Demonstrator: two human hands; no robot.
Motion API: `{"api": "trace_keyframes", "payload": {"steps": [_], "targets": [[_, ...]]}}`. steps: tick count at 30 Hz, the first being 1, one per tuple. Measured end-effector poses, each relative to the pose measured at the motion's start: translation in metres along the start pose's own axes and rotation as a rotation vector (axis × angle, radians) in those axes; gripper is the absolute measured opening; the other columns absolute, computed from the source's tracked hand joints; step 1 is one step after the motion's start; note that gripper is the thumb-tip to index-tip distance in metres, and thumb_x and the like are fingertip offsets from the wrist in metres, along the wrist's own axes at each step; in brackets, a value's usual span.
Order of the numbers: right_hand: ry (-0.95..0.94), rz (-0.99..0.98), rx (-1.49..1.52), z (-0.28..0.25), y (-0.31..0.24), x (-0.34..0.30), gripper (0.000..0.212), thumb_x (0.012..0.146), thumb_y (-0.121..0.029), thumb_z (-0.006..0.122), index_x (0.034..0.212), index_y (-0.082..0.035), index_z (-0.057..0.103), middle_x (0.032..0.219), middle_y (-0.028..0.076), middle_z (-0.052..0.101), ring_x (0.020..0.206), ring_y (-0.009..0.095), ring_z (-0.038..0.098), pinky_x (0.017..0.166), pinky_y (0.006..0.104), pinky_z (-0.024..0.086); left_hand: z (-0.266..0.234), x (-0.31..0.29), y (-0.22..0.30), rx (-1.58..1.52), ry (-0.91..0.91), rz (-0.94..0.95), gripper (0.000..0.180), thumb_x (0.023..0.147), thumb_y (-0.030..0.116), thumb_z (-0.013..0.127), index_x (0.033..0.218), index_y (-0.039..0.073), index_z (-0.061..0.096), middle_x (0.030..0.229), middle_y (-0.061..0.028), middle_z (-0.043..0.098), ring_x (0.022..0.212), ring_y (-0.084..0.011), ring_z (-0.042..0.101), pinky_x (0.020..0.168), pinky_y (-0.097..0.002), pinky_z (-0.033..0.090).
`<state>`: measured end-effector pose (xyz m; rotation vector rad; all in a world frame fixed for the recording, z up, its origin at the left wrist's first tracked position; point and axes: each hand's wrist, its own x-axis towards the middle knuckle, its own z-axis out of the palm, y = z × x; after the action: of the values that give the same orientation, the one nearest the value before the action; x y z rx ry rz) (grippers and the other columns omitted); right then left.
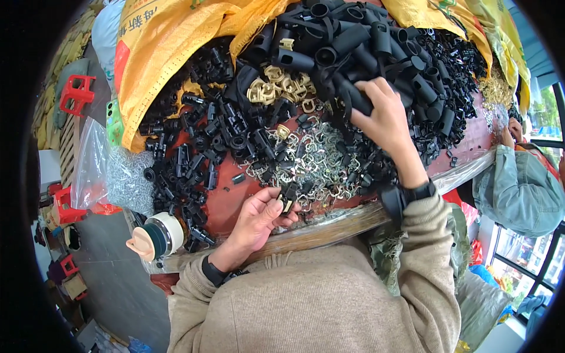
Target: The person assembles plastic components by hand, inserting a small beige clip into a black connector before sliding a larger black sleeve over it and setting the finished piece aside.
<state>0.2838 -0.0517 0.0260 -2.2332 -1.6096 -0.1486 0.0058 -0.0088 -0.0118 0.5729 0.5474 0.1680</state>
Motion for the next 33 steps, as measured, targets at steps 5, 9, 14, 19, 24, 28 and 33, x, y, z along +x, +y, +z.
{"api": "trace_keyframes", "payload": {"steps": [5,9,14,19,24,28,33], "targets": [[-0.276,-0.001,0.591,-0.022,-0.029,-0.043,0.040,0.060,-0.018,0.067,0.093,0.002,0.055,0.081,0.008,0.054,0.076,0.018,0.052,0.067,0.0261,0.040,0.004,0.001,0.004,0.015,-0.020,0.027,0.035,0.084,0.015,0.051,0.113,-0.003,0.042,0.091,-0.0115,0.058,0.075,-0.0151,0.058,0.066,-0.0244,0.049],[-0.614,0.398,1.197,-0.026,-0.050,-0.062,0.031,0.067,-0.016,0.066,0.089,0.002,0.056,0.080,0.006,0.055,0.077,0.015,0.053,0.065,0.0261,0.042,0.003,0.001,0.003,0.060,-0.015,0.062,0.035,0.085,0.016,0.051,0.112,-0.003,0.043,0.088,-0.0089,0.057,0.073,-0.0130,0.057,0.063,-0.0232,0.048],[-0.519,0.323,1.022,-0.025,-0.040,-0.067,0.034,0.071,-0.026,0.064,0.089,0.001,0.055,0.080,0.005,0.053,0.073,0.012,0.051,0.063,0.0244,0.042,0.004,-0.002,0.005,0.080,0.006,0.032,0.035,0.085,0.017,0.051,0.112,-0.004,0.044,0.084,-0.0063,0.056,0.070,-0.0106,0.055,0.061,-0.0220,0.047],[0.146,0.477,1.767,-0.015,-0.036,-0.065,0.054,0.062,-0.042,0.071,0.091,-0.002,0.049,0.080,0.001,0.043,0.061,0.014,0.045,0.059,0.0257,0.040,0.004,-0.001,0.004,0.043,-0.037,0.003,0.036,0.085,0.017,0.051,0.113,-0.003,0.044,0.080,-0.0053,0.055,0.067,-0.0092,0.052,0.058,-0.0208,0.045],[0.093,0.793,2.197,-0.009,-0.033,-0.074,0.054,0.063,-0.044,0.069,0.092,-0.003,0.049,0.080,0.001,0.042,0.061,0.015,0.045,0.059,0.0263,0.040,0.003,-0.002,0.004,-0.026,-0.002,0.043,0.035,0.084,0.016,0.052,0.113,-0.003,0.045,0.076,-0.0047,0.054,0.065,-0.0076,0.051,0.054,-0.0195,0.043],[-0.332,0.402,0.979,-0.024,-0.060,-0.077,0.048,0.063,-0.036,0.070,0.092,-0.001,0.055,0.084,0.005,0.050,0.068,0.018,0.051,0.062,0.0274,0.042,0.005,-0.001,0.008,-0.063,0.001,0.062,0.032,0.083,0.014,0.054,0.109,-0.003,0.047,0.073,-0.0036,0.054,0.062,-0.0063,0.050,0.051,-0.0183,0.041],[-0.362,-0.061,0.742,-0.025,-0.071,-0.079,0.045,0.058,-0.027,0.073,0.092,-0.001,0.057,0.086,0.009,0.054,0.072,0.020,0.054,0.065,0.0283,0.043,0.005,-0.001,0.007,0.033,-0.024,0.017,0.026,0.080,0.011,0.057,0.101,-0.002,0.050,0.071,-0.0017,0.054,0.058,-0.0044,0.048,0.048,-0.0169,0.039]]}}
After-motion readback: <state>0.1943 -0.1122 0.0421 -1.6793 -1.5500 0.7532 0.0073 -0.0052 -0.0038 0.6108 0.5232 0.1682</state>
